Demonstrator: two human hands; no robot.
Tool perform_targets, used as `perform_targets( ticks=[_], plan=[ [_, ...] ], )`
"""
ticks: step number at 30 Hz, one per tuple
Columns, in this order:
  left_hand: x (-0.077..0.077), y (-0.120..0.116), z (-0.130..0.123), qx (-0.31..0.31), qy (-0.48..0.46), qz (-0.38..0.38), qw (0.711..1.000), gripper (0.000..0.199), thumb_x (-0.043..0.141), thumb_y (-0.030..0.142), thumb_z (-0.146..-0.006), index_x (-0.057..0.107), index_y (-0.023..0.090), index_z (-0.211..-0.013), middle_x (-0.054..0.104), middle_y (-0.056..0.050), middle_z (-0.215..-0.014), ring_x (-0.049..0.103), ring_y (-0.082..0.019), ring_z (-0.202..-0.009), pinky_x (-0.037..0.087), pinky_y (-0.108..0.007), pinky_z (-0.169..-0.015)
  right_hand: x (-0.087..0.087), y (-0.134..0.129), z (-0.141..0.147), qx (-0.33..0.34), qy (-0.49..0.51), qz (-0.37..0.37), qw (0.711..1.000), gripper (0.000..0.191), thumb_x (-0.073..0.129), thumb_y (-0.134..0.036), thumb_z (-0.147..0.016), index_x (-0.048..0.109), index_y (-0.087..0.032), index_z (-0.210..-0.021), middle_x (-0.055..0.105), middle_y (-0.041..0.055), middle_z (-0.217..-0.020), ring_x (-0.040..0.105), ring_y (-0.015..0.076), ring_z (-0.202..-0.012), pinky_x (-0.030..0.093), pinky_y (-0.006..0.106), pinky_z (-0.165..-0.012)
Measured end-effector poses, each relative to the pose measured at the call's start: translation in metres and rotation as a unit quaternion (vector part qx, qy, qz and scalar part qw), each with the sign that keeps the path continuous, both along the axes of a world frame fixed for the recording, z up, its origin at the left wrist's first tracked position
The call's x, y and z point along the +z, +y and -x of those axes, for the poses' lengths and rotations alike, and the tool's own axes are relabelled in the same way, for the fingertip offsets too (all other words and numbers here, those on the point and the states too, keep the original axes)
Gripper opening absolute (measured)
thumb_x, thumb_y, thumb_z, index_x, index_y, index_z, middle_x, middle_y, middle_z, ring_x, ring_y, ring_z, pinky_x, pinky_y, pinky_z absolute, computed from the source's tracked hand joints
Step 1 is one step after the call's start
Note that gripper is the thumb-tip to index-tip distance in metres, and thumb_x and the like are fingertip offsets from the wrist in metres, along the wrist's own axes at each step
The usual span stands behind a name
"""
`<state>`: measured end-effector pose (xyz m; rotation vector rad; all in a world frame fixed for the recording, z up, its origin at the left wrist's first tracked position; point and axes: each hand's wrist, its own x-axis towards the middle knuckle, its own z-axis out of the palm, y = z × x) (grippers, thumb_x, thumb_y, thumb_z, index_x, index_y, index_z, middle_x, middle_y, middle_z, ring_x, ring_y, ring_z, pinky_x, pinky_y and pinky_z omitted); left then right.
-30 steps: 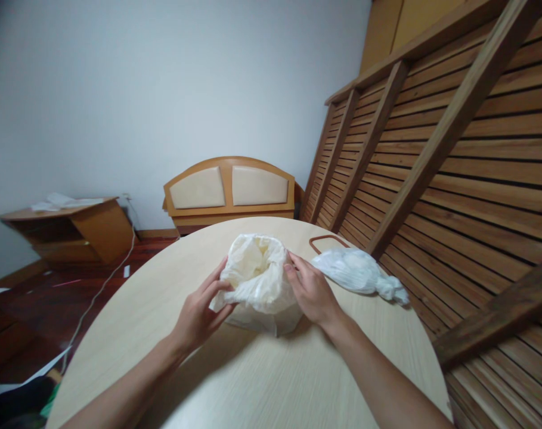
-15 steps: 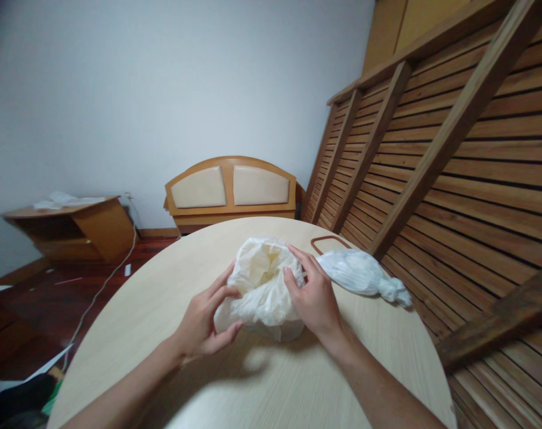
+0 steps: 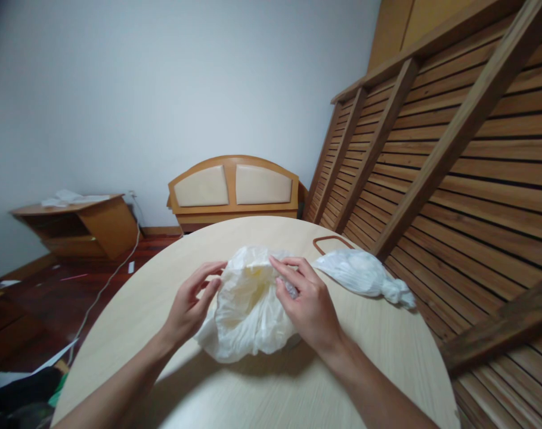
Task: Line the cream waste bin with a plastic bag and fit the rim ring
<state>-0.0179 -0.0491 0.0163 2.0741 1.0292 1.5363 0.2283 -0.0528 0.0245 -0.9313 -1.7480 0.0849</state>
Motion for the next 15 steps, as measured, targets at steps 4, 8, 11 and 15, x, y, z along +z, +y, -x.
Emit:
perform_targets(
  ticks=[4, 8, 11, 15],
  plan=[
    [0.0, 0.001, 0.0, -0.002, -0.026, 0.002, 1.0, 0.02, 0.058, 0.034, -0.097, 0.073, 0.021, -0.104, 0.071, -0.008, -0.104, 0.068, -0.018, -0.097, 0.057, -0.023, -0.071, -0.003, 0.0, -0.001, 0.007, -0.016, -0.007, 1.0, 0.041, 0.058, -0.019, -0.094, 0.067, -0.033, -0.131, 0.068, 0.0062, -0.113, 0.068, 0.0209, -0.103, 0.059, 0.036, -0.09],
    [-0.001, 0.004, 0.002, 0.004, -0.082, 0.028, 0.996, 0.018, 0.065, 0.036, -0.092, 0.074, 0.02, -0.09, 0.071, -0.006, -0.091, 0.067, -0.017, -0.086, 0.056, -0.022, -0.066, -0.002, 0.001, -0.001, 0.016, -0.022, -0.016, 0.999, 0.037, 0.059, -0.018, -0.094, 0.067, -0.03, -0.129, 0.07, 0.0055, -0.113, 0.068, 0.021, -0.104, 0.059, 0.036, -0.09],
    [-0.003, 0.011, 0.006, 0.042, -0.106, 0.053, 0.992, 0.02, 0.066, 0.036, -0.09, 0.074, 0.018, -0.087, 0.071, -0.005, -0.085, 0.066, -0.016, -0.079, 0.054, -0.021, -0.061, -0.002, 0.002, -0.002, 0.015, -0.02, -0.01, 1.0, 0.029, 0.062, -0.02, -0.094, 0.068, -0.028, -0.121, 0.072, 0.0049, -0.112, 0.069, 0.0207, -0.1, 0.06, 0.034, -0.083],
    [-0.006, 0.018, 0.01, 0.119, -0.08, 0.083, 0.986, 0.02, 0.066, 0.037, -0.087, 0.072, 0.017, -0.088, 0.072, -0.005, -0.086, 0.068, -0.017, -0.079, 0.054, -0.022, -0.059, -0.003, 0.003, -0.005, 0.017, -0.02, -0.014, 1.0, 0.024, 0.064, -0.021, -0.093, 0.069, -0.027, -0.116, 0.073, 0.0048, -0.109, 0.07, 0.0207, -0.097, 0.06, 0.034, -0.081]
  ],
)
